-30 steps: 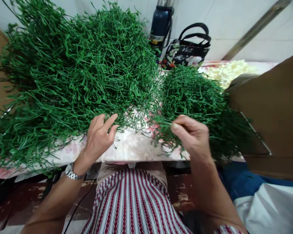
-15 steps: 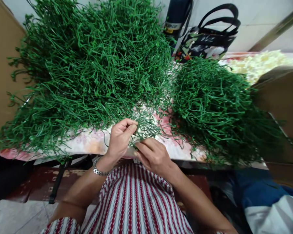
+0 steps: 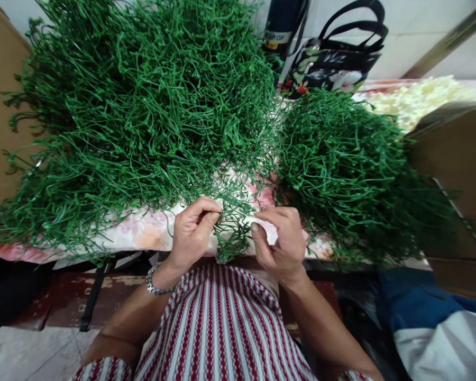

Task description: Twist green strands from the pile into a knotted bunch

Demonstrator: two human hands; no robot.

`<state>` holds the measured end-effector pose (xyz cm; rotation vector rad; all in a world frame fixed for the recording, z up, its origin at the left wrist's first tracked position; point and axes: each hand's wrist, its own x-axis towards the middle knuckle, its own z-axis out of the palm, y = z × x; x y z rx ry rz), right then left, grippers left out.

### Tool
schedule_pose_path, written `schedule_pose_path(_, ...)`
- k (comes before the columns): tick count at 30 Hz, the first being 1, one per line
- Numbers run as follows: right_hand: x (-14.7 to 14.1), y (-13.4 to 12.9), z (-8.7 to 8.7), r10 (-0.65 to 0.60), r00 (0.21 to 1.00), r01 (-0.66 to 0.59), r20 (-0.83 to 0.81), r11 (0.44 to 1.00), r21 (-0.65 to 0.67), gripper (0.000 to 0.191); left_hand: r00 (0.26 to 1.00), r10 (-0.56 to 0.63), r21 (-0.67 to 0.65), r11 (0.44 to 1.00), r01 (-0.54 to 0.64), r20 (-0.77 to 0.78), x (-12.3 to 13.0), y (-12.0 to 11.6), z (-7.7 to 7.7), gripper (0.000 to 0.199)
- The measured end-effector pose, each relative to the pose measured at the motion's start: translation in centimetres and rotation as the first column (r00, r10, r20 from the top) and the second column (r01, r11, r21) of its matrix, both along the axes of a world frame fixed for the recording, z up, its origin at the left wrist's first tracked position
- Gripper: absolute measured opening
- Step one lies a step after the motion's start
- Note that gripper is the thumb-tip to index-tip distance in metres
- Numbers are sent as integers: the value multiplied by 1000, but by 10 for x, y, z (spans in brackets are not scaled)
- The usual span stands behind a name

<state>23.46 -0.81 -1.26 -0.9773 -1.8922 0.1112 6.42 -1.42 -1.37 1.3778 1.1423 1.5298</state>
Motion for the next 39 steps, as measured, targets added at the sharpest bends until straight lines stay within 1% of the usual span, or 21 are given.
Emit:
schedule_pose_path(2,1,3,0,51,999,-51,-8,996,-71,26,997,-63,31,998,62,40,0,1,-3,7)
schedule_pose_path(4,2,6,1,136,991,-136,-15,983,-127,20,992,-114,50,993,111,56,0,0,-6,8)
schedule_pose_path(6,2,8,2,180,983,-183,-36,975,-125,14,992,-117,58,992,114,42,0,-2,-8,8)
schedule_pose_path(8,4,9,3,166,985,-169,-34,982,-90,12,997,-71,56,996,72,-18,0,-5,-8,7)
schedule_pose_path(10,6,9,5,140,990,-139,10,988,-70,12,994,-7,60,998,14,-113,-1,-9,-7,7)
schedule_pose_path(12,7,9,7,128,989,-124,76,991,-57,12,975,49,101,995,-27,-219,-2,-13,-3,12)
schedule_pose_path(13,7,8,7,127,986,-122,108,991,-46,13,959,76,141,989,-38,-273,-2,-14,0,14)
schedule_pose_path(16,4,6,7,109,978,-113,180,993,12,14,884,183,306,951,-48,-431,-1,-18,9,19)
schedule_pose_path(18,2,4,6,97,973,-108,209,993,41,15,821,290,424,903,-65,-491,0,-20,14,22)
schedule_pose_path(19,0,4,6,91,971,-104,221,994,46,15,792,327,474,879,-55,-515,0,-20,17,23)
schedule_pose_path(21,-2,3,5,87,966,-99,243,994,37,15,734,341,521,854,20,-587,2,-20,20,20)
schedule_pose_path(23,-4,2,5,94,964,-101,247,995,18,13,679,302,490,866,98,-669,3,-19,20,15)
schedule_pose_path(25,-5,2,5,110,966,-112,235,994,-1,11,656,258,421,901,101,-709,3,-18,19,12)
schedule_pose_path(27,-6,2,4,129,969,-129,212,992,-17,10,669,210,354,931,85,-713,2,-18,18,10)
schedule_pose_path(30,-7,2,4,151,972,-148,180,988,-33,10,703,100,247,963,111,-704,-1,-18,18,11)
schedule_pose_path(35,-6,2,3,170,970,-169,173,985,-18,11,772,-70,73,986,150,-632,-6,-19,21,32)
schedule_pose_path(37,-6,2,2,180,968,-183,174,983,-1,11,770,-114,31,985,171,-628,-7,-19,21,40)
schedule_pose_path(39,-6,2,1,187,967,-193,173,981,16,11,753,-149,-11,983,185,-641,-8,-19,21,46)
